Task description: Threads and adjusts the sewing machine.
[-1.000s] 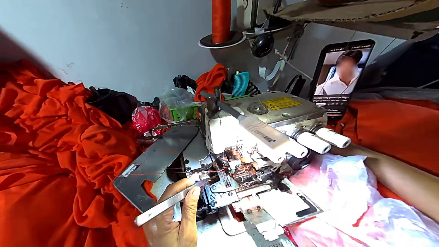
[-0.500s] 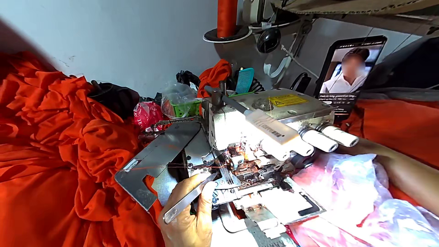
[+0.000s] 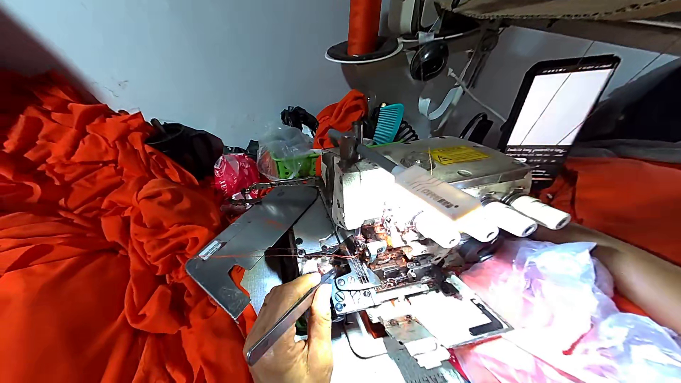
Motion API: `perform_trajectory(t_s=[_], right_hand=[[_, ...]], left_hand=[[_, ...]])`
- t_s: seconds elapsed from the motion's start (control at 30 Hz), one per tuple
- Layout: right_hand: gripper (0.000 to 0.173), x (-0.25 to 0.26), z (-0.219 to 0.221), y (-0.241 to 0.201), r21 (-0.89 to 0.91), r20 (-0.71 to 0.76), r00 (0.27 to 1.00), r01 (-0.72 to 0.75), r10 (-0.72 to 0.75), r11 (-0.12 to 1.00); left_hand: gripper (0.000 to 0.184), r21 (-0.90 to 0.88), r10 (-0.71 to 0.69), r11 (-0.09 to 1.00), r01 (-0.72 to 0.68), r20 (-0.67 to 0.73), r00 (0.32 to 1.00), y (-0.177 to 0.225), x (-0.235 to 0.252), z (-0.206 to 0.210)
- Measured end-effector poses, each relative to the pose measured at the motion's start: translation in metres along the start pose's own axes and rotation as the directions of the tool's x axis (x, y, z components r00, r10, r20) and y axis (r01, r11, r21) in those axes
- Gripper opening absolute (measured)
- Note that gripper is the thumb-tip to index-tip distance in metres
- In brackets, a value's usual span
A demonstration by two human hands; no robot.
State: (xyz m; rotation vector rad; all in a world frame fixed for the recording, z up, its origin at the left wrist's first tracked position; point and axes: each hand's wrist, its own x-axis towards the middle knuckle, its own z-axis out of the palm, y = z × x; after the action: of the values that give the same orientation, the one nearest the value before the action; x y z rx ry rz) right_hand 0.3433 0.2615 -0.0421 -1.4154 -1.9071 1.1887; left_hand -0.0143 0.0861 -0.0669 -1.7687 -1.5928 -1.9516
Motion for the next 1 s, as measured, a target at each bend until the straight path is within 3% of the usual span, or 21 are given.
perform_trajectory(t_s=[0.17,0.27,0.3,0.37,0.43,0.5,0.6,0.7,0.83,1.0], right_hand=[[0.019,0.003,-0.004,0.001,0.040,0.043,0.998,-0.036,0.035,0.999],[0.017,-0.004,0.003,-0.010,0.000,0.056,0.998,0.035,-0.035,0.999],[0.014,-0.016,0.016,-0.035,-0.107,-0.009,1.000,0.016,-0.017,0.994],[0.014,-0.043,0.055,-0.109,-0.255,-0.251,0.952,-0.240,0.175,0.937],[0.016,-0.054,0.073,-0.138,-0.246,-0.374,0.898,-0.336,0.231,0.909],[0.014,-0.051,0.064,-0.126,-0.258,-0.326,0.923,-0.293,0.202,0.921],[0.015,-0.022,0.025,-0.049,-0.304,-0.091,0.996,-0.009,-0.020,0.953],[0.016,-0.016,0.023,-0.042,-0.261,-0.112,0.994,-0.050,0.021,0.964],[0.015,-0.017,0.022,-0.039,-0.255,-0.088,0.996,-0.002,-0.022,0.967],[0.015,-0.018,0.024,-0.043,-0.260,-0.111,0.994,-0.006,-0.024,0.966]], left_hand=[[0.015,-0.017,-0.001,1.000,0.000,-0.036,0.999,-0.005,-0.006,0.013],[0.015,0.017,0.008,1.000,-0.008,-0.025,1.000,-0.008,-0.008,0.015],[0.015,0.032,0.015,0.999,-0.014,-0.018,1.000,-0.008,-0.008,0.015],[0.015,0.038,0.035,0.999,-0.034,-0.023,0.999,-0.009,-0.008,0.013],[0.015,0.022,0.063,0.998,-0.062,-0.047,0.997,-0.008,-0.007,0.010],[0.014,-0.008,0.078,0.997,-0.079,-0.037,0.996,-0.006,-0.006,0.007],[0.013,-0.026,0.063,0.998,-0.063,0.006,0.998,-0.007,-0.008,0.009],[0.014,0.019,0.079,0.997,-0.079,0.024,0.997,-0.009,-0.009,0.012],[0.018,0.090,0.100,0.990,-0.106,0.067,0.993,-0.011,-0.006,0.006],[0.016,-0.030,0.097,0.995,-0.095,0.056,0.994,-0.009,-0.006,0.003]])
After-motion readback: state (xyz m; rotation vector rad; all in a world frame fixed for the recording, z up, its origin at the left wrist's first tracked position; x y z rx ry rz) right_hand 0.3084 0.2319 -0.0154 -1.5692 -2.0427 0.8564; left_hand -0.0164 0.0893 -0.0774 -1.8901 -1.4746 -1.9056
